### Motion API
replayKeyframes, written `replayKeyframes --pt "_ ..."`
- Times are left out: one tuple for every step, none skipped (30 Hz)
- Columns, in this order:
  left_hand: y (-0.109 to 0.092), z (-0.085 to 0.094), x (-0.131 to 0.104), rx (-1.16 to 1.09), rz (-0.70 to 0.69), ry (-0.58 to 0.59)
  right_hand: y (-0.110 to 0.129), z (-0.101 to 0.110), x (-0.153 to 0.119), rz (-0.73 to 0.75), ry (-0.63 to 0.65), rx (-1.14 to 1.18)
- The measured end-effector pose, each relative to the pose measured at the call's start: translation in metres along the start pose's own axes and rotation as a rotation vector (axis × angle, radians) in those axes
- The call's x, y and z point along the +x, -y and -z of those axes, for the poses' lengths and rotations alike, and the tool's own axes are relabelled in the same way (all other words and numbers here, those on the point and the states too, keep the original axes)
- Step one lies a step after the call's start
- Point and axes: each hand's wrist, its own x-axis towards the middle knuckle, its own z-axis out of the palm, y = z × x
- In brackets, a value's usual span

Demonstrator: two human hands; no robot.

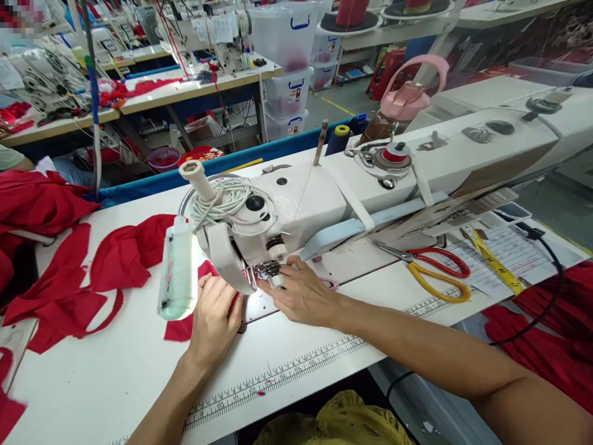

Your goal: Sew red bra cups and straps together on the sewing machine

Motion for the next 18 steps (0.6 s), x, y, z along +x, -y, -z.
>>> replayKeyframes --pt "0.001 -0.0007 -0.0006 0.002 -0.001 0.012 0.0005 0.0003 0.0006 -0.003 0.018 0.008" --pt "0.0015 -0.001 -0.0012 0.011 -0.004 0.025 0.001 0.0004 0.001 -0.003 0.026 0.015" --pt "0.0017 -0.0011 -0.0017 0.024 -0.007 0.039 0.0015 0.0003 0.0014 0.0 0.027 0.02" --pt "0.0015 -0.0009 -0.002 0.041 -0.012 0.053 0.0021 0.0 0.0016 0.006 0.024 0.024" --pt "0.001 -0.0006 -0.0023 0.059 -0.016 0.064 0.0026 -0.0004 0.0017 0.012 0.019 0.029" --pt "0.0004 -0.0002 -0.0024 0.073 -0.02 0.072 0.0032 -0.0008 0.0017 0.017 0.018 0.031" --pt "-0.0003 0.0002 -0.0025 0.083 -0.022 0.077 0.0037 -0.0011 0.0016 0.019 0.02 0.033" --pt "-0.001 0.0006 -0.0025 0.088 -0.022 0.081 0.0041 -0.0011 0.0015 0.02 0.023 0.034" --pt "-0.0017 0.0009 -0.0025 0.087 -0.019 0.085 0.0044 -0.001 0.0012 0.018 0.024 0.034" --pt "-0.0024 0.0013 -0.0025 0.083 -0.015 0.093 0.0046 -0.0006 0.0008 0.016 0.026 0.034" --pt "-0.0031 0.0016 -0.0024 0.079 -0.01 0.105 0.0048 -0.0001 0.0004 0.013 0.027 0.037" --pt "-0.0038 0.0018 -0.0023 0.076 -0.005 0.114 0.0048 0.0005 -0.0001 0.01 0.024 0.04" --pt "-0.0045 0.002 -0.0023 0.075 -0.001 0.118 0.0048 0.001 -0.0006 0.009 0.017 0.045" --pt "-0.0051 0.002 -0.0022 0.075 -0.001 0.117 0.0047 0.0015 -0.0009 0.01 0.008 0.049" --pt "-0.0056 0.0018 -0.0023 0.073 -0.002 0.11 0.0046 0.0019 -0.0012 0.013 -0.005 0.052" --pt "-0.006 0.0015 -0.0024 0.07 -0.004 0.1 0.0046 0.0021 -0.0013 0.016 -0.018 0.053" --pt "-0.006 0.001 -0.0026 0.066 -0.007 0.09 0.0045 0.0022 -0.0012 0.019 -0.031 0.054" --pt "-0.0057 0.0003 -0.0028 0.06 -0.008 0.086 0.0046 0.0022 -0.0009 0.02 -0.037 0.054"
